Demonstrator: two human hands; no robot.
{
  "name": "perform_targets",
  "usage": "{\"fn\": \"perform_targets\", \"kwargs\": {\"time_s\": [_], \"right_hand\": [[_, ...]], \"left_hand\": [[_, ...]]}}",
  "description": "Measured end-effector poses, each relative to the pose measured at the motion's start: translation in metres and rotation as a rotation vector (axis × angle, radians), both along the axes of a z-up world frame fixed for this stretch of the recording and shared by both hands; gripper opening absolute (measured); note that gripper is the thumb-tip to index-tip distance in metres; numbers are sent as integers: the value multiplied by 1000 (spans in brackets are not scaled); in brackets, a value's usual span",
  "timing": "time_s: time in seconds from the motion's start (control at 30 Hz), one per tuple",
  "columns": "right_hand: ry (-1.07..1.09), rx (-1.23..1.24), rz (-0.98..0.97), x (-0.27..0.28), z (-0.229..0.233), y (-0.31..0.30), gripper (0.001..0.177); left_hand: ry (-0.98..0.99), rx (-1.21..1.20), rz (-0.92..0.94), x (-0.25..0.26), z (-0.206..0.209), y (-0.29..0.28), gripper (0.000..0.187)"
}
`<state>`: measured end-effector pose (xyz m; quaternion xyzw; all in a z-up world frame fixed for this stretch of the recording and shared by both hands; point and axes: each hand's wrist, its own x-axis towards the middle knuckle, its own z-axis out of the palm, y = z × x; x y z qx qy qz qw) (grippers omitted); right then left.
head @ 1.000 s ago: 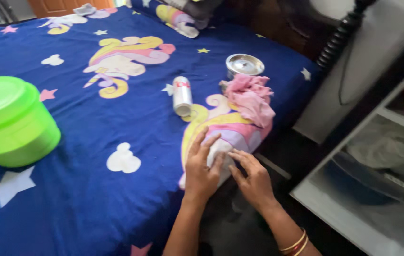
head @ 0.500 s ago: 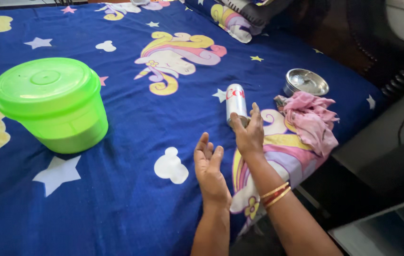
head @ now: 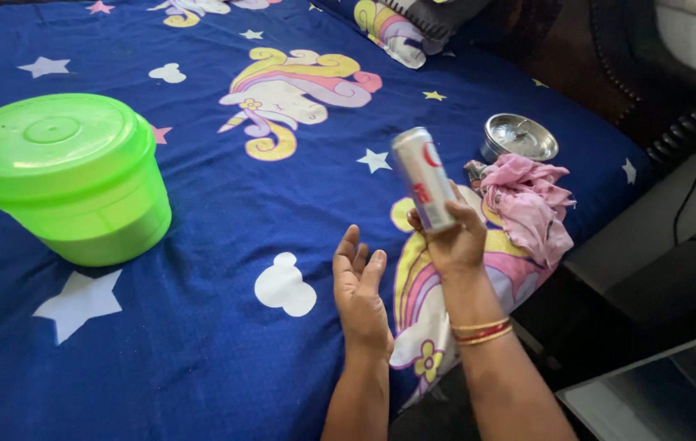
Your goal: The person organizes groceries by placing various plastic bags containing food items and a green container into a refrigerator. The person handles a yellow bag of vegetables, a white bag, a pink bag, and a green container, placing them on the shelves. The person also wipes a metal bowl with a cloth.
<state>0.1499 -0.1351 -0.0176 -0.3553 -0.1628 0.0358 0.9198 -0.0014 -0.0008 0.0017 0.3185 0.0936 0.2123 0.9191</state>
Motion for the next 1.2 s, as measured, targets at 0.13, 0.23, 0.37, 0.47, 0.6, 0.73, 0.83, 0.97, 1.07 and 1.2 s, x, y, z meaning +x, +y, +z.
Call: {"fn": "perform_targets", "kwargs": {"time_s": [0.13,0.23,0.37,0.47,0.6,0.73,0.83,0.97,1.07,1.2], "right_hand": [[13,238,32,-16,1,-1,52],[-103,-29,-206,1,-12,-2,48],[-119,-542,-618,26,-26,24,61],[-526,-1403,-1179,3,-24,34,65],[-516,-1606,-1102,-18,-8,50,67],[-696,-1613,-1230,-49,-3,53,77],[-772,-1736,-1123,-73,3,50,83],[-841,-1786,-1010,-101,7,51,79],[-821,-1647,-990,-116,12,60,72],[-793,-1466,-896,-126,20,110,67]], "left_hand": [[-32,63,3,1,-2,-3,59],[-52,72,6,3,-7,-7,59],[-48,145,65,7,-13,-12,59],[-56,139,77,11,-15,-13,61],[-53,161,69,10,-19,-14,61],[-102,203,145,-4,-11,-13,60],[-98,375,315,-30,17,1,60],[-272,225,521,-46,67,71,71],[-110,534,926,-34,87,190,68],[59,740,1106,-39,56,343,74]]}}
